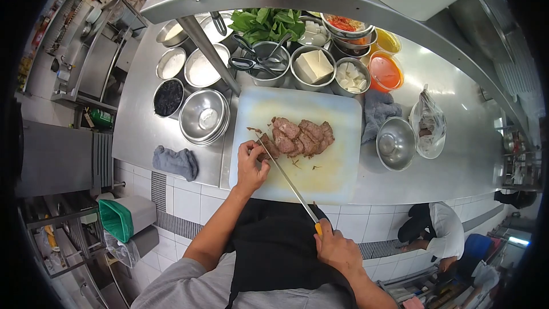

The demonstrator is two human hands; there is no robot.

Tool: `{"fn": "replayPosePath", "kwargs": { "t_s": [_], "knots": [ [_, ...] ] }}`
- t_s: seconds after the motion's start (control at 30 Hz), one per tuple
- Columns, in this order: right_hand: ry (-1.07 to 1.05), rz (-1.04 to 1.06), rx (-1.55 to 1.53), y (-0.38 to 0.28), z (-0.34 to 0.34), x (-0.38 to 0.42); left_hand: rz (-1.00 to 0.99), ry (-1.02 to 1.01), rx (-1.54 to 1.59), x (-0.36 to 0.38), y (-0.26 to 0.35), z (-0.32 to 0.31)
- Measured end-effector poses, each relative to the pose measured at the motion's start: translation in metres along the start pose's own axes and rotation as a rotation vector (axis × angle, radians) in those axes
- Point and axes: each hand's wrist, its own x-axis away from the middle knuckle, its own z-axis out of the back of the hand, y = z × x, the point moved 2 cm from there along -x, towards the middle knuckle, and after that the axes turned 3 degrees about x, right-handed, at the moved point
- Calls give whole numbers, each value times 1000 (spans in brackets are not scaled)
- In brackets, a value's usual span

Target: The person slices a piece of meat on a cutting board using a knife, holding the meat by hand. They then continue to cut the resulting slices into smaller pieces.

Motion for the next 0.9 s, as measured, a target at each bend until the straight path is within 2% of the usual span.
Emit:
{"fn": "replayPosePath", "kwargs": {
  "t_s": [0.13,0.27,0.43,0.5,0.9],
  "knots": [
    [-63,-24,18,1,-7,-13,22,-9,14,0,-2,0],
    [7,56,18,-3,-16,-38,49,-5,19,-1,-2,-1],
    [38,130,23,-14,-5,-54,72,-20,14,-1,-2,0],
    [-30,101,39,-15,2,-54,75,-9,20,-1,-2,1],
    [-83,121,-19,-35,33,-62,93,-9,44,-2,-3,2]
  ]
}}
